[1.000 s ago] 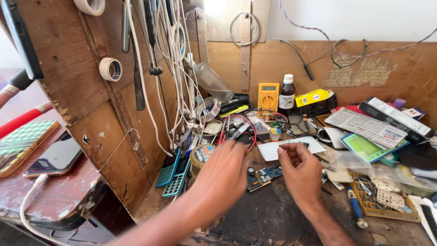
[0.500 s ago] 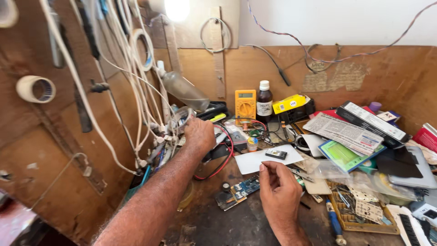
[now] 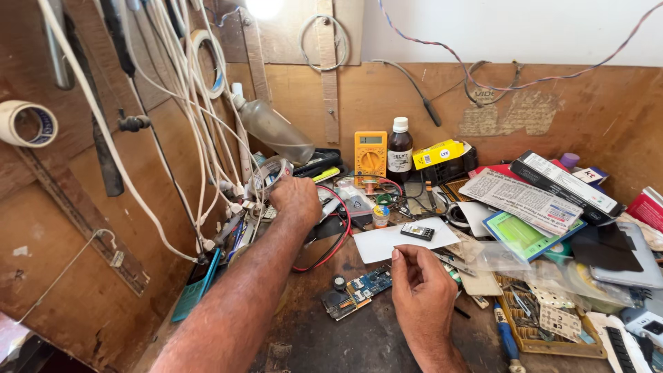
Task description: The person uses a hot air gun to heat a small circuit board, then tests it with a multimeter. They flip the board over and continue to probe it with a pen-like tool while checking readings.
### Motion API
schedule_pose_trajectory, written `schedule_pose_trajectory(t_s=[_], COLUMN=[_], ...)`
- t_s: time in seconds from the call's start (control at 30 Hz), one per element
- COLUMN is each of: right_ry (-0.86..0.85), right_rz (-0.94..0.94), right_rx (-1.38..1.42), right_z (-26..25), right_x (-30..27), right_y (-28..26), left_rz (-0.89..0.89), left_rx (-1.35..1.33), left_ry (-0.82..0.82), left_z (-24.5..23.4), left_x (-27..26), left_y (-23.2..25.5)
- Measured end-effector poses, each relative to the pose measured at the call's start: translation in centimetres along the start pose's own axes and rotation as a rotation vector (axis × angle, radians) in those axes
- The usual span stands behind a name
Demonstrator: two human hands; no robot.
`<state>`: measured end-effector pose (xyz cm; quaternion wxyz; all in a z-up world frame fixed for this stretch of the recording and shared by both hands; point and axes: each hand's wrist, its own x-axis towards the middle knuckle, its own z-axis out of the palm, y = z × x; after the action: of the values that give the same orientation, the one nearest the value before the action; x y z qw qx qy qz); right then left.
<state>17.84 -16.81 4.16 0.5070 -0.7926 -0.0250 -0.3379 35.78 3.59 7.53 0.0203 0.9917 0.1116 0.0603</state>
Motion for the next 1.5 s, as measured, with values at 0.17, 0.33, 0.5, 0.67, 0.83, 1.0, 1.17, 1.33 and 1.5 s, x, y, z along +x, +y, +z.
schedule_pose_trajectory(t_s=[0.17,0.33,0.5,0.67,0.83,1.0,1.17,1.33,1.5], right_ry=[0.002,0.022,0.034,0.038,0.047,-0.026,-0.236,-0.39,-0.435], right_rz=[0.009,-0.028,-0.061,-0.098,-0.117,-0.089,0.049,0.099,0.126], right_rx=[-0.03,0.004,0.01,0.015,0.06,0.186,0.401,0.528,0.474], right_z=[0.1,0.1,0.2,0.1,0.2,0.2,-0.5,-0.1,0.6], right_x=[0.1,-0.1,-0.2,-0.3,-0.6,-0.6,-0.6,-0.2,0.9], right_y=[0.0,0.0,0.1,0.4,0.9,1.1,0.2,-0.1,-0.4], left_rz=[0.017,0.101,0.123,0.014,-0.21,-0.183,0.026,0.155,0.23], left_rx=[-0.096,-0.234,-0.26,-0.509,-1.062,-1.438,-1.742,-1.967,-2.01], left_ry=[0.049,0.221,0.269,0.287,0.114,0.183,0.102,0.089,0.025], left_z=[-0.1,-0.6,-3.6,-6.7,-7.6,-5.4,-1.7,-0.5,-0.2], left_x=[1.5,2.1,2.1,2.8,1.8,-3.2,-11.8,-14.4,-15.2], left_y=[-0.6,-1.2,-0.5,1.0,3.6,6.1,7.3,5.8,3.8])
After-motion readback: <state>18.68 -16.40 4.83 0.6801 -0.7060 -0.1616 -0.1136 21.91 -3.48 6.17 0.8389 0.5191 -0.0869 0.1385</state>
